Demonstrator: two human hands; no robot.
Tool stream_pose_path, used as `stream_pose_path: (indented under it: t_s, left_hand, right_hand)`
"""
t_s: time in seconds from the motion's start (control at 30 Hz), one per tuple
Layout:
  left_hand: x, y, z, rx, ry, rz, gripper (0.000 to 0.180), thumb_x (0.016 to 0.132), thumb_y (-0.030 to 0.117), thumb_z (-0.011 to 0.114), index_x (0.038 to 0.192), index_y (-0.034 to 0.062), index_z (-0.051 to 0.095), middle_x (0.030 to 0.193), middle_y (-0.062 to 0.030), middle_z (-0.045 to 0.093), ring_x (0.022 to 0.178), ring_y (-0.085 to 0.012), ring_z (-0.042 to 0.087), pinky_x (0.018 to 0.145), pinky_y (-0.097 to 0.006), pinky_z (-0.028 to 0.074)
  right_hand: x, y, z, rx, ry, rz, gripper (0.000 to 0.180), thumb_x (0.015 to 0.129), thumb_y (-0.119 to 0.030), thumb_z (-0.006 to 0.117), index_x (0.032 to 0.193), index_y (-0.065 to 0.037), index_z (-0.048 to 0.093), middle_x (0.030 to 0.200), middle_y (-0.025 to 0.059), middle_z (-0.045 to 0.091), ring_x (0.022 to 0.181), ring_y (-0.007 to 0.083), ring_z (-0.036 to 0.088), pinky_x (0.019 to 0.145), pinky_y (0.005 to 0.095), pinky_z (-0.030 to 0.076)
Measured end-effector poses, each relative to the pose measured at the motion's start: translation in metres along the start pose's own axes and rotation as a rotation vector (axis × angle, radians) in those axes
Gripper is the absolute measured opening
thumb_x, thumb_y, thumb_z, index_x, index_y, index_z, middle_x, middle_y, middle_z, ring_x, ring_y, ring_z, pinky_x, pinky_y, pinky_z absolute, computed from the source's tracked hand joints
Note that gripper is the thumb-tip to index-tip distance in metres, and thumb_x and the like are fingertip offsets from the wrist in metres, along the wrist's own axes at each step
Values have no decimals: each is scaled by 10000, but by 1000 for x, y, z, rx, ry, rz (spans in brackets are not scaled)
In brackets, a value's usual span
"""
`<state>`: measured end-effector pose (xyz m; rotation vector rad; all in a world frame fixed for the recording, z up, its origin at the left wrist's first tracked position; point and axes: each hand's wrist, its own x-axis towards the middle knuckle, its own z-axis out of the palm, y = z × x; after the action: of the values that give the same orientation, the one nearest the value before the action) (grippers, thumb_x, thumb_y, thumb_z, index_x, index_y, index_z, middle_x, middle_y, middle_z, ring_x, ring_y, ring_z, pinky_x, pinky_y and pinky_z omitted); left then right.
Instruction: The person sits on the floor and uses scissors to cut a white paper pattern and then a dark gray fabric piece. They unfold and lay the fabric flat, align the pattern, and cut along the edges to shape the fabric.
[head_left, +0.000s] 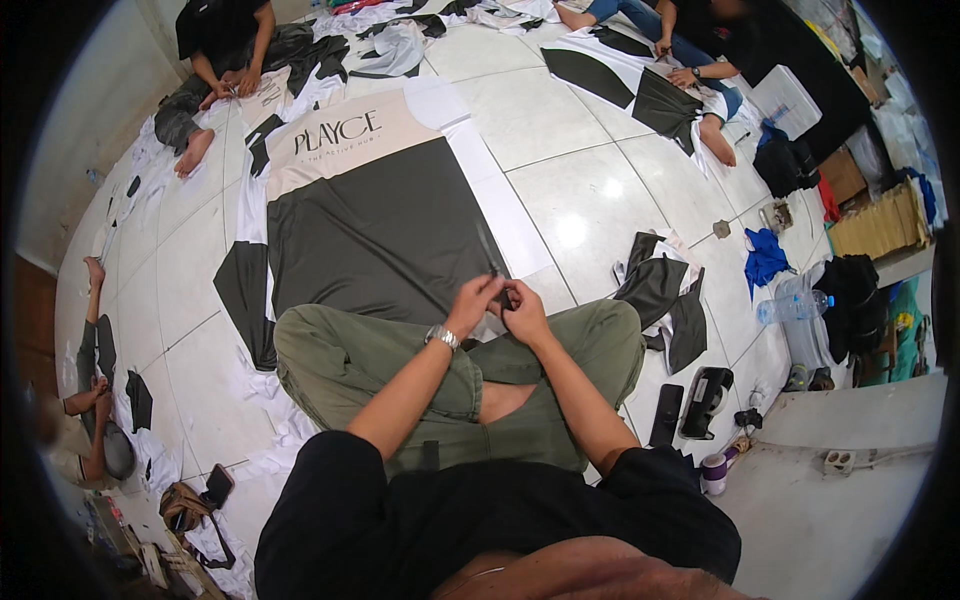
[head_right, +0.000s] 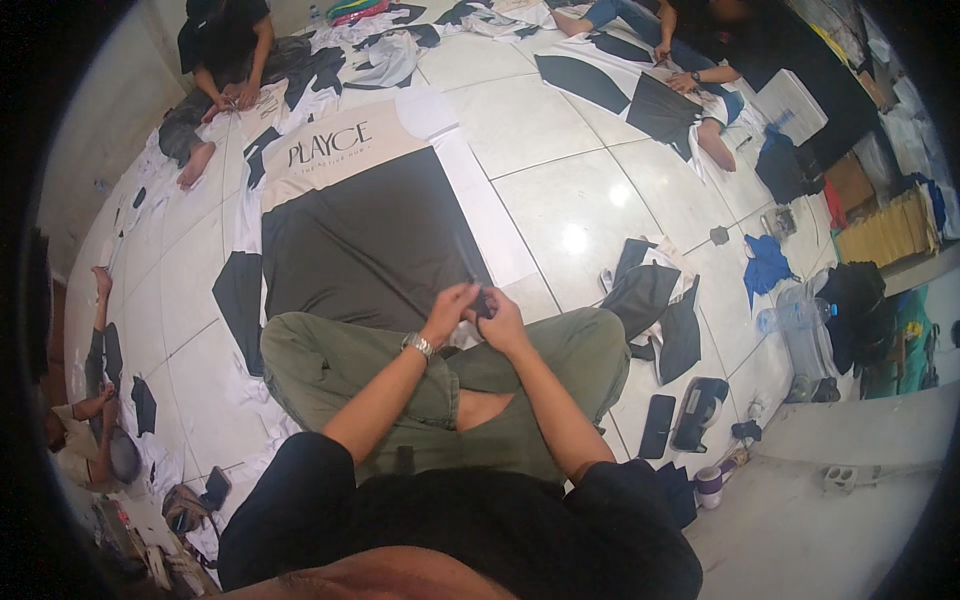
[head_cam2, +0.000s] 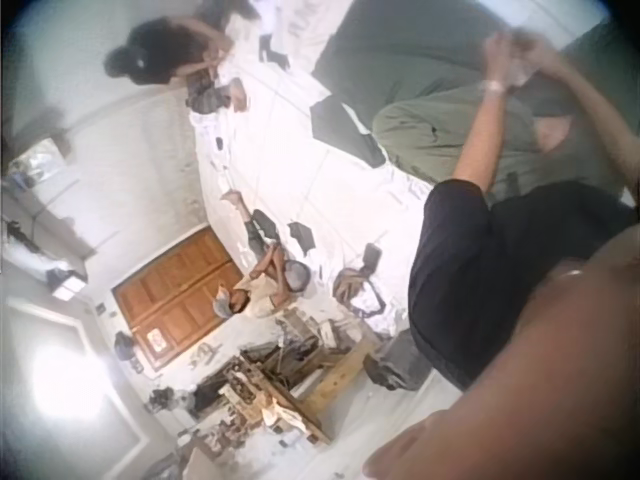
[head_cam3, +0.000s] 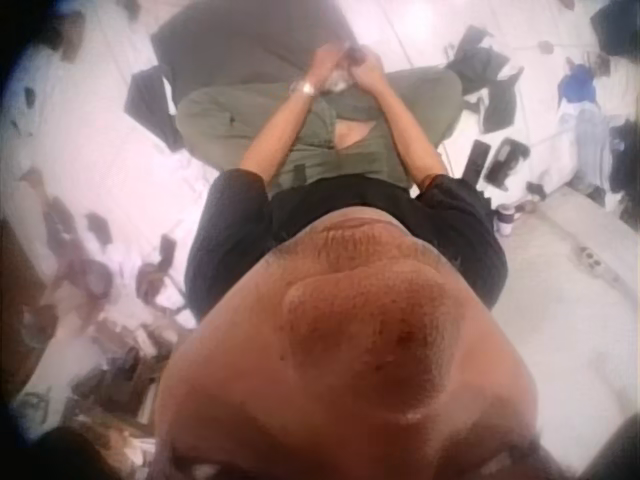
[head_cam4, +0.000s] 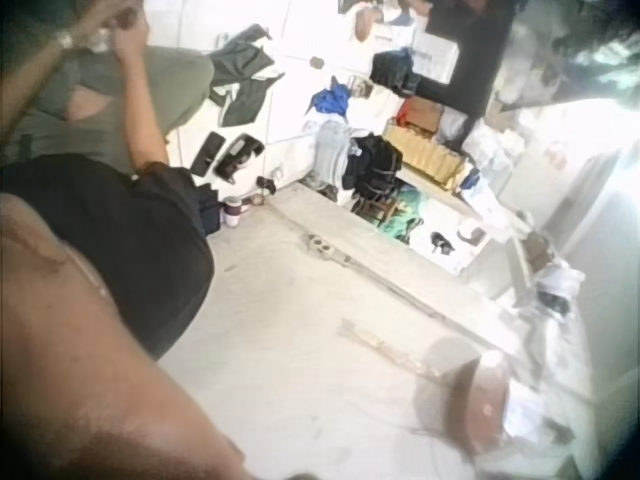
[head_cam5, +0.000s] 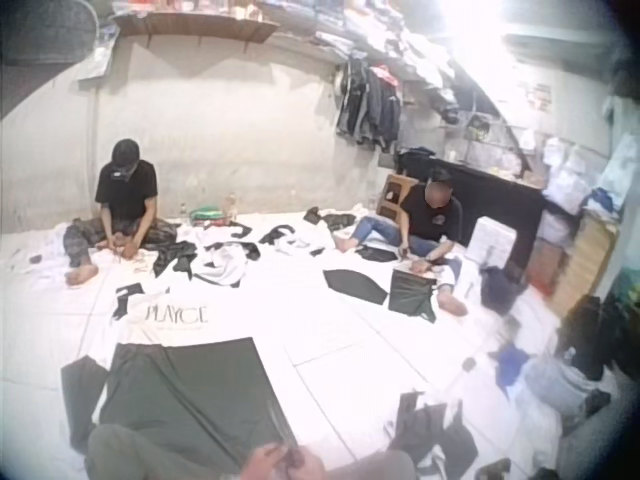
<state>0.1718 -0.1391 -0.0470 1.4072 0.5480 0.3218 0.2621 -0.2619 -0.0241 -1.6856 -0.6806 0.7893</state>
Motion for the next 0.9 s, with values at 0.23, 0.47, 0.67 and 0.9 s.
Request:
stream_pose_path:
  t_s: [0.23,0.47,0.67,0.9]
  left_hand:
    - [-16,-12,-4,-194,117,-66,204,1016,48,537,1199,-11,603,1027,-74,709,880,-120,674,756,-262,549]
    - [-22,0,2,451,174,12,154,942,88,624,1049,-22,638,773,-155,696,784,-182,712,635,-333,526]
    - [-27,19,8,549,102,131,251,905,91,643,1123,-32,653,994,-251,701,894,-384,694,759,-410,523]
    - [-27,15,11,609,137,302,191,889,118,654,1038,-2,652,939,-215,634,895,-438,608,756,-485,478]
  right_hand:
    - [-17,-1,12,-438,4,-316,669,803,-132,745,1420,-45,502,1111,231,705,989,348,705,847,416,551]
    - [-10,-1,11,-368,300,-197,241,924,-228,698,974,7,690,732,132,710,624,243,678,586,352,516]
    - [-5,1,13,-382,301,-217,315,957,-299,668,885,5,630,676,147,665,579,269,638,549,379,467]
    - [-9,-2,11,-353,309,-224,319,989,-331,595,884,-29,598,704,195,652,691,418,647,613,498,470]
